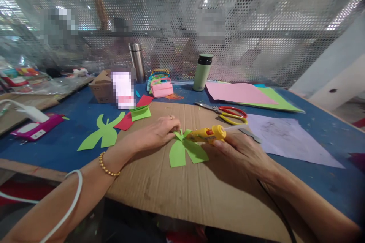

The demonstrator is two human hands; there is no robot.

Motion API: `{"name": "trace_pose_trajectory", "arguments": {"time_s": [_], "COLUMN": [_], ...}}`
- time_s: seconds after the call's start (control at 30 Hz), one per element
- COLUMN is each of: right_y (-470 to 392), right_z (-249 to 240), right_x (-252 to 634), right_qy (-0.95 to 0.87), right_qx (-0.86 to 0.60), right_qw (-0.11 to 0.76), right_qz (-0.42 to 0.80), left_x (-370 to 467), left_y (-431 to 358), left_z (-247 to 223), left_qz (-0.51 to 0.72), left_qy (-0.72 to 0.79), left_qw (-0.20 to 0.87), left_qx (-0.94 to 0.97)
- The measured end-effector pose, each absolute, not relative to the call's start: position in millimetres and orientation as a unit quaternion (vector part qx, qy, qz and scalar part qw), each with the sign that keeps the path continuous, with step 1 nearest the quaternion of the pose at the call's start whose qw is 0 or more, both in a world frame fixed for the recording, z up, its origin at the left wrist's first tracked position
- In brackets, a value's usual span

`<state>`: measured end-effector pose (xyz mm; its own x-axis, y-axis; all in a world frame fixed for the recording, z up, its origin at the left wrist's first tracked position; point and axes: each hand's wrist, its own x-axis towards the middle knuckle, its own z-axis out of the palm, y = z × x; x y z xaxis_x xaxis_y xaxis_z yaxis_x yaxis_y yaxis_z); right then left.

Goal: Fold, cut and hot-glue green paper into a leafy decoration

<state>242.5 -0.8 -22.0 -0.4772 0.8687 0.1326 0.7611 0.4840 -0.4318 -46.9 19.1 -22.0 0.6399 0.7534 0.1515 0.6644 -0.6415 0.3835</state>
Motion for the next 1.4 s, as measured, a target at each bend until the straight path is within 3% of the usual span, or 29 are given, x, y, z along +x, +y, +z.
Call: {"name": "trace_pose_trajectory", "arguments": {"time_s": [0.17,0.37,0.6,0.7,0.83,1.03,1.17,1.4], "right_y": [-1.6,-1.0,-2.8,-3.1,-4.4,-0.1,6.3,8.3], "right_z": [-22.4,-21.9,-21.6,-21.3,-21.0,-28.3,-35.7,-38.0], "right_x": [243.0,241.3,239.4,238.8,238.1,246.9,256.7,259.4], "right_qy": [-0.842,-0.854,-0.863,-0.865,-0.864,-0.838,-0.805,-0.795], "right_qx": [-0.503,-0.479,-0.455,-0.453,-0.455,-0.462,-0.472,-0.486], "right_qw": [0.139,0.146,0.172,0.173,0.173,0.242,0.291,0.298], "right_qz": [0.140,0.143,0.138,0.130,0.130,0.158,0.212,0.208], "left_x": [-51.6,-64.1,-47.6,-42.0,-48.6,-59.5,-54.9,-45.2], "left_y": [4.5,-53.6,-63.0,-53.5,-51.2,-76.9,-82.5,-67.0], "left_z": [-12.6,-15.1,-35.6,-40.8,-38.1,-36.7,-47.2,-46.1], "left_qz": [0.176,0.120,0.098,0.085,0.126,0.191,0.201,0.164], "left_qy": [0.429,0.439,0.358,0.330,0.375,0.418,0.406,0.400], "left_qw": [0.128,0.137,-0.130,-0.197,-0.164,0.023,-0.008,-0.057], "left_qx": [0.877,0.880,0.919,0.919,0.903,0.888,0.891,0.900]}}
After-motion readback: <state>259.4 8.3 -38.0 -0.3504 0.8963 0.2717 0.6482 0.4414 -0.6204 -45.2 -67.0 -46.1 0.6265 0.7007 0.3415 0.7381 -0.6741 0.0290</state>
